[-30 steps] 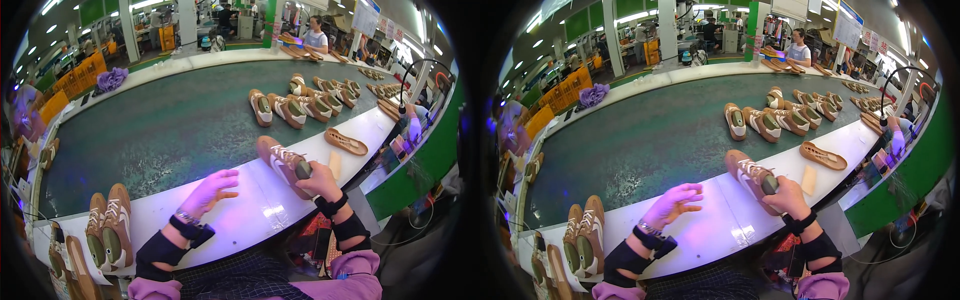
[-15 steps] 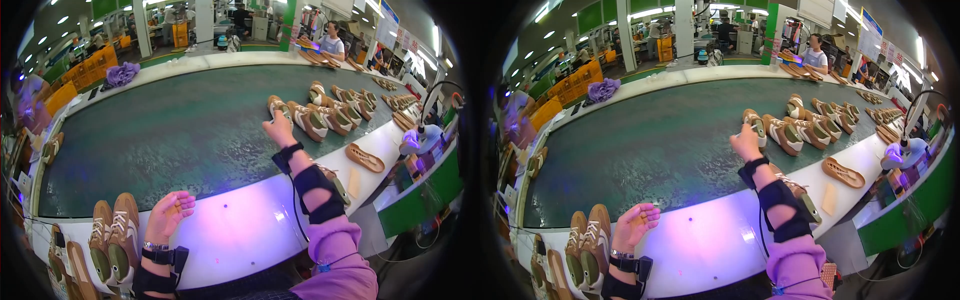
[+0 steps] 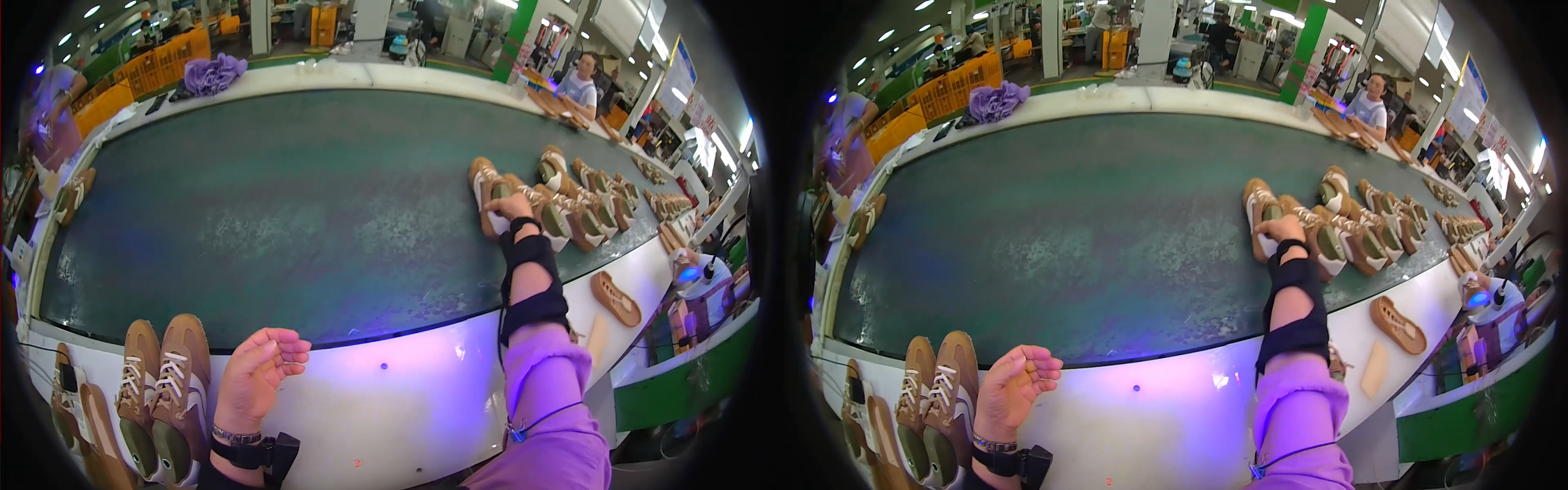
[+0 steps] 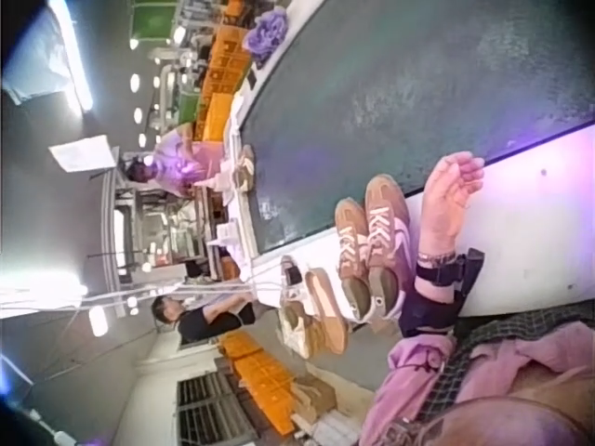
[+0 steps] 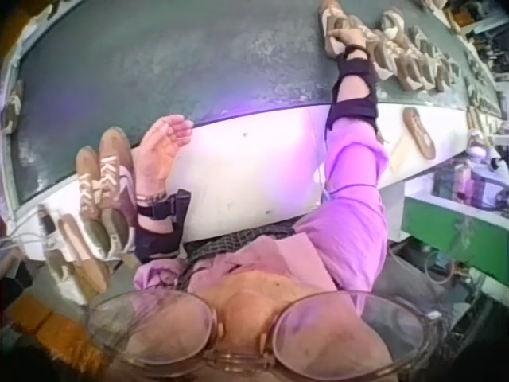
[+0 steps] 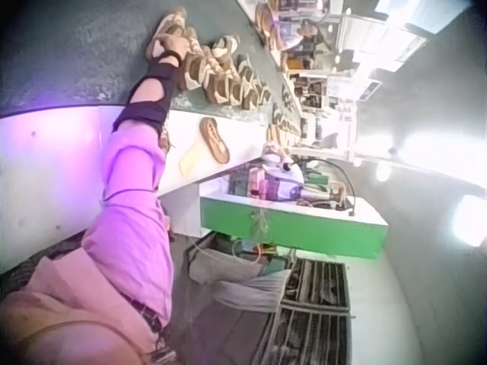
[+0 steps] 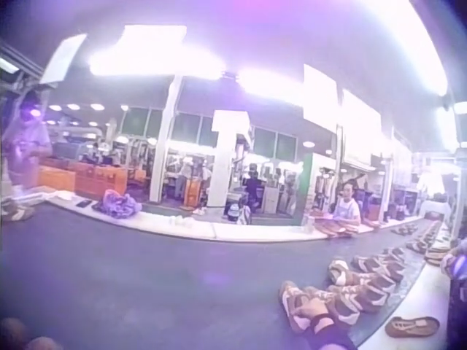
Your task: Checking shoes for quality and pairing them on a conveyor belt.
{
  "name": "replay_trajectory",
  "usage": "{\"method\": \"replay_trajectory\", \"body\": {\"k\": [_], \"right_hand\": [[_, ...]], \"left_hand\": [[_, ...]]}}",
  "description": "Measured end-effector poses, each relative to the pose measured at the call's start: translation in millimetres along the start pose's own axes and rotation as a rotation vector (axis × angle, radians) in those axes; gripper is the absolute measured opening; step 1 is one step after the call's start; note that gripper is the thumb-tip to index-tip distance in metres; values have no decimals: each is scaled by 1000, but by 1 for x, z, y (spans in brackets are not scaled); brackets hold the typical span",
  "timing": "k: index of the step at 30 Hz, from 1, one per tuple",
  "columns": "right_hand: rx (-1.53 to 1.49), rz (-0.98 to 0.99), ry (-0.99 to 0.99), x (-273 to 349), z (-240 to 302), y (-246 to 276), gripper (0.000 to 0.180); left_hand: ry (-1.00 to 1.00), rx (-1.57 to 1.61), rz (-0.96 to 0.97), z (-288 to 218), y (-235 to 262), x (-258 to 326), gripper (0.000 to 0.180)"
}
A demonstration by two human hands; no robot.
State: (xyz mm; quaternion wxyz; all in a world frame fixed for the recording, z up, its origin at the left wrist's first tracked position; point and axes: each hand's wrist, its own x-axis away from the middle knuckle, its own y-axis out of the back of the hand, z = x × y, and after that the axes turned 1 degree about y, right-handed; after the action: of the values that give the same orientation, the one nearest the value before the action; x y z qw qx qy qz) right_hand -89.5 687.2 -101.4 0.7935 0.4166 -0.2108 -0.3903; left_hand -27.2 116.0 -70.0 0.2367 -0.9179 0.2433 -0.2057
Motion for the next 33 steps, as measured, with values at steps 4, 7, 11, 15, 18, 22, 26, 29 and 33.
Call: {"method": "replay_trajectory", "body": {"k": [4,7,11,15,18,22,26,29,33], "right_hand": [[86,31,5,36,20,3,48],[9,-23,10,52,21,-5,47],[-404,28,6,107,49,-21,47],[-1367,677,-187,156,71,-47,44],[-1510,882,-198,245,98,-26,45],[-1426,1071,26,315,96,-22,43],[-1135,857,316,383,112,-6,33],[-601,418,732,418,121,2,50],[-463,306,869,437,121,1,67]], "left_hand": [[42,71,50,7,3,-6,36],[47,117,111,10,-4,-12,30],[67,143,154,15,-5,-17,32],[65,140,194,15,3,-11,32],[5,115,133,9,10,0,32],[-74,64,169,4,11,6,37],[-94,98,339,2,10,8,43],[-230,233,336,7,-6,-1,46],[-322,245,274,-1,-14,2,54]]}}
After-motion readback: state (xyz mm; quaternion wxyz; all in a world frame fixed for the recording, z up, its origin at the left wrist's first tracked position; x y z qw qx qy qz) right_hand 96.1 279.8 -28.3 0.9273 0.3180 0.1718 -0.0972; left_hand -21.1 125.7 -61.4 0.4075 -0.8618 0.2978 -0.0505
